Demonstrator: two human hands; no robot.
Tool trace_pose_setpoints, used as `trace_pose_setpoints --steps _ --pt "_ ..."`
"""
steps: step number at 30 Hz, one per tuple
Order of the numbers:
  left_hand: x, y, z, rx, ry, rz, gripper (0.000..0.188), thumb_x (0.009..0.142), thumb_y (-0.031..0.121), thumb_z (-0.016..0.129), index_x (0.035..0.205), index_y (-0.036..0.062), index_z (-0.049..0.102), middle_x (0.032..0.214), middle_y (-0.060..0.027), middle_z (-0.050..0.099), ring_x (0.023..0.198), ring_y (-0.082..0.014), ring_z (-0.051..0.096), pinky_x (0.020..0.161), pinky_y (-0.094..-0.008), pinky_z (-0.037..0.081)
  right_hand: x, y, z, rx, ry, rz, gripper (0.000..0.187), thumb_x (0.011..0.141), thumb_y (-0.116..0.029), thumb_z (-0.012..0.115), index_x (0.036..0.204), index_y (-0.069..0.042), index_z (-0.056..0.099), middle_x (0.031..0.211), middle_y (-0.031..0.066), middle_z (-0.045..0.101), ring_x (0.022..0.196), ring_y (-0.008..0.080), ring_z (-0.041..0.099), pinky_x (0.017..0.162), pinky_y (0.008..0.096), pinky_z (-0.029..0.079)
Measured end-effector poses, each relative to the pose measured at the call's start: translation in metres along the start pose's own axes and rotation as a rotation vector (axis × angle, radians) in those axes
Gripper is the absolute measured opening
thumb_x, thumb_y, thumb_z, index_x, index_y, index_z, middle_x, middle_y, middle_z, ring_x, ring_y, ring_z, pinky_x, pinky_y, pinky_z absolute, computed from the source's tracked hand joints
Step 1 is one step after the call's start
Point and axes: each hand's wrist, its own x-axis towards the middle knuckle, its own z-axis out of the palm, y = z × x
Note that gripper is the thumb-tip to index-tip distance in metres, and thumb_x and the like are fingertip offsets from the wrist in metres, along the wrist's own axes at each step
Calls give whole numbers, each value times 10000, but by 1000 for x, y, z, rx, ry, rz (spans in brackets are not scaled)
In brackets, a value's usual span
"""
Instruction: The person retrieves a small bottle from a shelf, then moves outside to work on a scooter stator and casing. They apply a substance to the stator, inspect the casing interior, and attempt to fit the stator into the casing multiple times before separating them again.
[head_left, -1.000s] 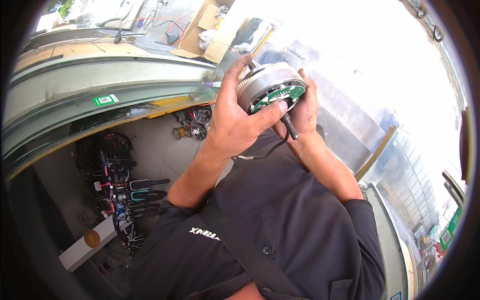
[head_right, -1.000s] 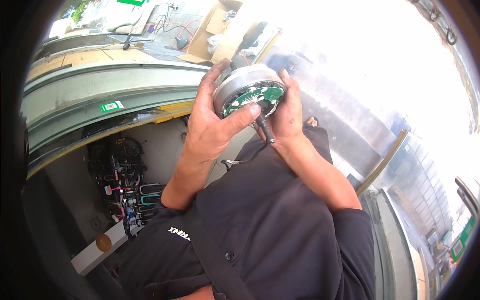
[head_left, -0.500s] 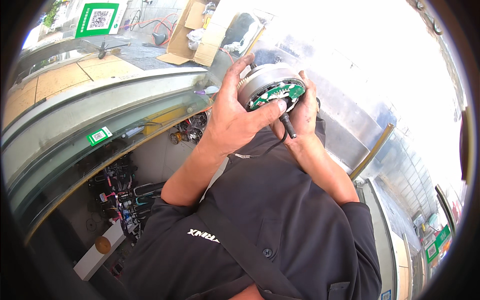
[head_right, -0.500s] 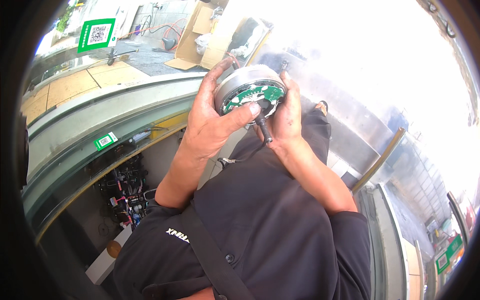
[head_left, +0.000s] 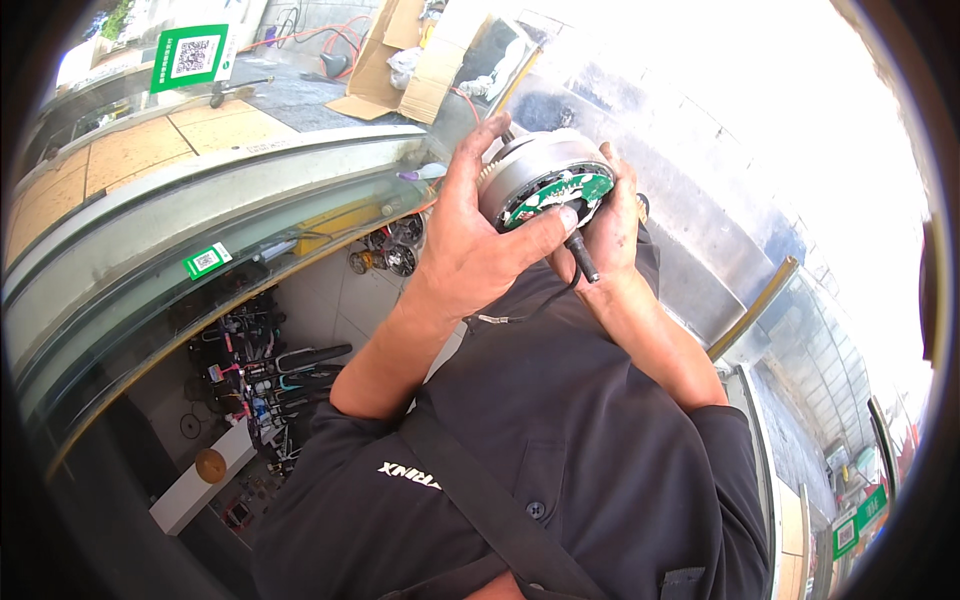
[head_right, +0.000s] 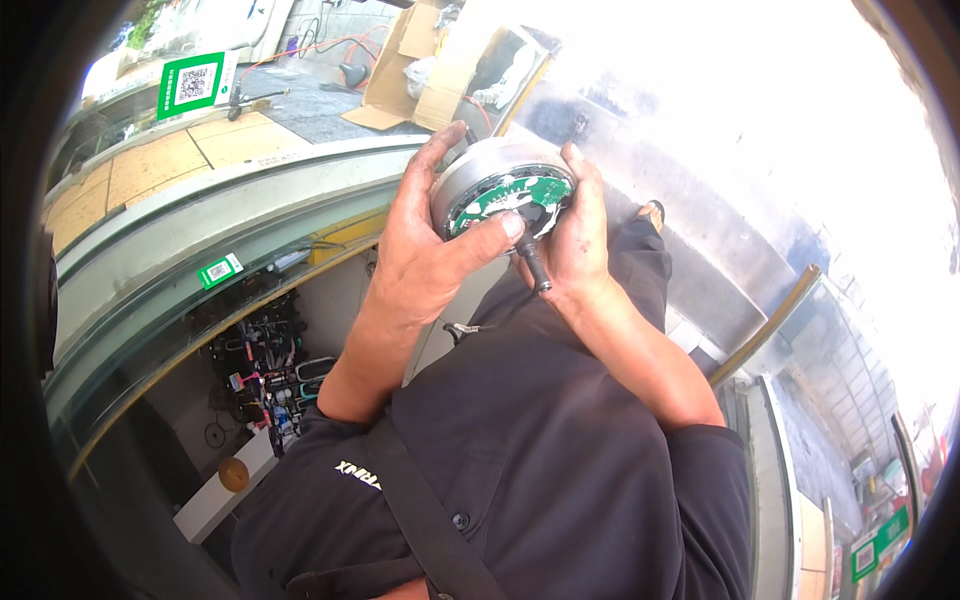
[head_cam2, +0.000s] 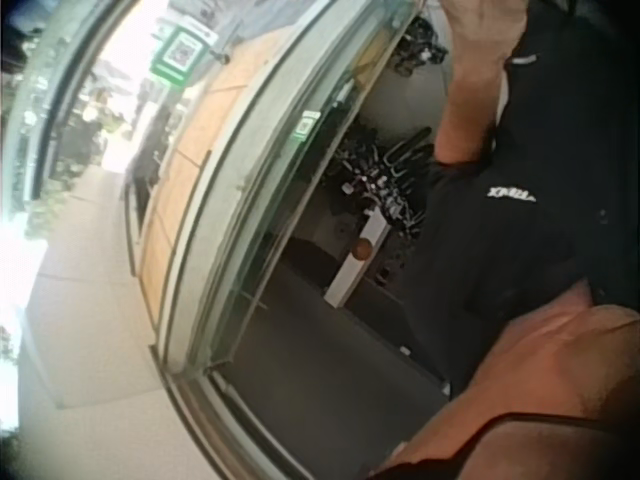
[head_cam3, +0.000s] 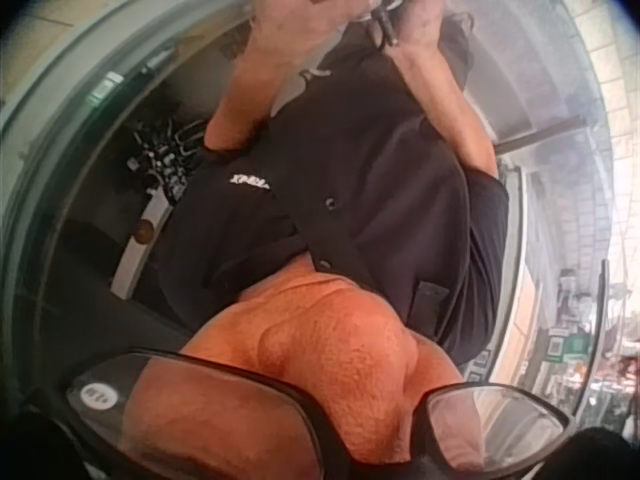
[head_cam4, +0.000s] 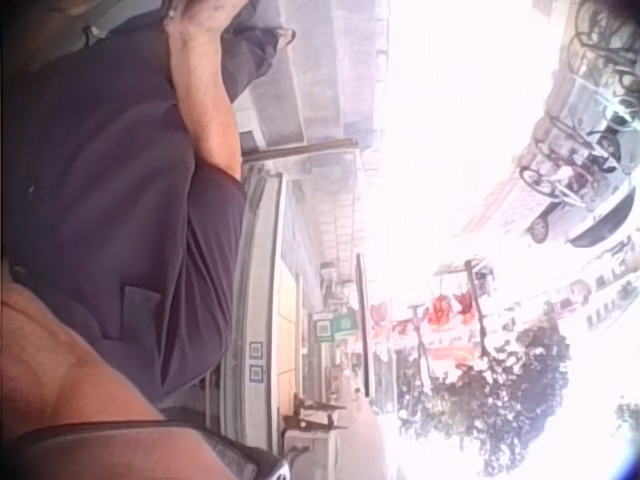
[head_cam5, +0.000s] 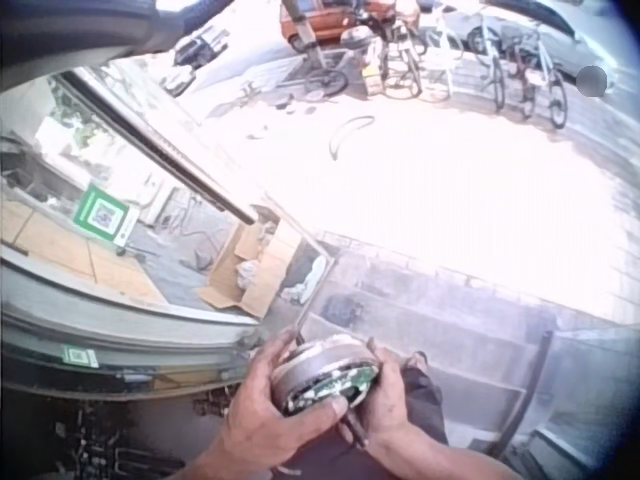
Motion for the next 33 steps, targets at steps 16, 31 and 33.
trace_pose_setpoints --steps 16,31,33 --pt "-9 6 18 46 39 47 951 836 174 862 1560 -121 321 1395 -252 577 1251 -267 631 1052 -398 533 -11 -12 0 8 -18 29 606 1074 -544 459 1282 -12 662 1191 145 736 1085 284 719 985 452 573" --pt "-12 2 12 97 37 44 954 830 169 861 1573 -100 327 1429 -241 552 1303 -281 592 1093 -413 504 -8 -8 -4 18 -43 32 600 1083 -524 452 1301 -6 661 1211 154 733 1118 293 708 1016 445 556" --pt "-10 0 10 122 31 62 1013 815 168 888 1602 -73 296 1396 -229 563 1271 -274 612 1067 -396 519 -8 -8 -2 20 -55 26 600 1083 -520 450 1305 -4 660 1217 156 732 1126 296 704 1024 450 551"
